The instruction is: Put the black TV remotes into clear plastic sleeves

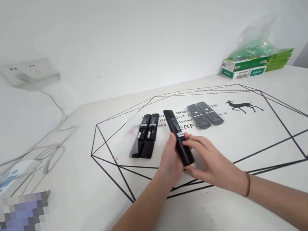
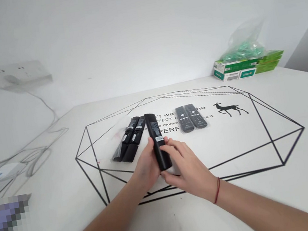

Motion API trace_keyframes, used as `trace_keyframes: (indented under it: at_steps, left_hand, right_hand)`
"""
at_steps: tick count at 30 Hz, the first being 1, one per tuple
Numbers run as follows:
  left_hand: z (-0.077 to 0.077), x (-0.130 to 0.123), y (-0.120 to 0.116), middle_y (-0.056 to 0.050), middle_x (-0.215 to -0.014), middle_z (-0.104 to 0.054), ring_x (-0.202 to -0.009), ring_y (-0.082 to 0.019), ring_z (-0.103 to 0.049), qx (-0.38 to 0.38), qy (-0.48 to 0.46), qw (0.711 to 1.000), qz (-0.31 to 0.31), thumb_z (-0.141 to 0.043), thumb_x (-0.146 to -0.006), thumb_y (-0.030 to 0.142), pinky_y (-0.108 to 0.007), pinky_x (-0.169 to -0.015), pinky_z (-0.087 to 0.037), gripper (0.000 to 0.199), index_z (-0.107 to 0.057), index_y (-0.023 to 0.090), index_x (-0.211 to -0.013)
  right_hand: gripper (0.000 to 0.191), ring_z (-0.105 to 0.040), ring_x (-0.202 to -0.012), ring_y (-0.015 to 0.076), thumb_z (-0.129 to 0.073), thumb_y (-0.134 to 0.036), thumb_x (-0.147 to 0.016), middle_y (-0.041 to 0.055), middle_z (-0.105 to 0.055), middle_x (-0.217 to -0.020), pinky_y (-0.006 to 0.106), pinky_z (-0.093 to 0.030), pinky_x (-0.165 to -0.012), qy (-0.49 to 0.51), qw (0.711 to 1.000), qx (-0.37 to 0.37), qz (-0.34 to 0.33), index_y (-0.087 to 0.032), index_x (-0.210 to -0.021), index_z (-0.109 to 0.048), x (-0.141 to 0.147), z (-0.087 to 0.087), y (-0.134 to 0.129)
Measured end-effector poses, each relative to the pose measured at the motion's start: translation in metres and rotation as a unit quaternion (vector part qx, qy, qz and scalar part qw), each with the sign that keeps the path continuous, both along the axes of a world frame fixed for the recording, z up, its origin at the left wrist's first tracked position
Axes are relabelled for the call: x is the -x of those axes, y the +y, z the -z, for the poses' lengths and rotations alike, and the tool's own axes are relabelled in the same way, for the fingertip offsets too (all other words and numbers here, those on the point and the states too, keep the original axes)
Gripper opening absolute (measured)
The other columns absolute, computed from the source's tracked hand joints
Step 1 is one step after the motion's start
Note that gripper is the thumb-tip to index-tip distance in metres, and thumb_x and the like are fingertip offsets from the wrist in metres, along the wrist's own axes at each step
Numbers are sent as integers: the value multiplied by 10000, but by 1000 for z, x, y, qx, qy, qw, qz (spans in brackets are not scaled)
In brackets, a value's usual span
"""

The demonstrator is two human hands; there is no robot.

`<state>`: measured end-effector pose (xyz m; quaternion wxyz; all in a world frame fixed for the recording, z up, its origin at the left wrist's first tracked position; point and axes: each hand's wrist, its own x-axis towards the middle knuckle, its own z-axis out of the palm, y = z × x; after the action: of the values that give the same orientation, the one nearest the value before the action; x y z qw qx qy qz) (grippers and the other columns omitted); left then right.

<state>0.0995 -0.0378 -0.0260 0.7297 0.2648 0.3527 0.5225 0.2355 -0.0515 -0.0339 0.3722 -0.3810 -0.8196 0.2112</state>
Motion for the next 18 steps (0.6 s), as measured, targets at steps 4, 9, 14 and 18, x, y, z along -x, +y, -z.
trace_keyframes:
  at_steps: [4, 9, 14, 18]
  left_hand:
    - [-11, 0, -5, -77, -1038, -608, -917, -196, -596, -142, 174, 974, -22, -516, -830, 468, -359, -842, -457, 418, -490, 240, -1180]
    - [-25, 75, 27, -107, -1157, -571, -1117, -257, -480, -289, 655, 672, -190, -389, -888, 374, -417, -971, -346, 360, -576, 193, -1137]
    - [-13, 163, 48, -184, -1160, -559, -1076, -354, -493, -12, 849, 495, -186, -397, -839, 476, -493, -840, -394, 484, -589, 147, -1139]
    - [-2, 179, 50, -107, -1086, -621, -990, -263, -566, -28, 857, 494, -142, -409, -839, 364, -379, -811, -420, 364, -612, 194, -1088]
  right_hand:
    - [453, -601, -816, 191, -547, -265, -814, 71, -563, -1046, 352, -526, -664, 150, 965, 213, -30, -240, -1201, -312, 0, 0, -1]
    - [201, -604, -774, 162, -465, -206, -829, 22, -559, -943, 335, -499, -704, 241, 915, 323, -13, -225, -1012, -385, -1, -4, 1]
    - [163, -576, -696, 148, -435, -170, -802, -13, -549, -810, 297, -460, -623, 230, 908, 350, -2, -218, -953, -395, 0, -7, -1]
    - [203, -561, -671, 145, -431, -143, -767, -19, -562, -780, 299, -444, -628, 206, 922, 327, 1, -214, -956, -410, -1, -4, 0]
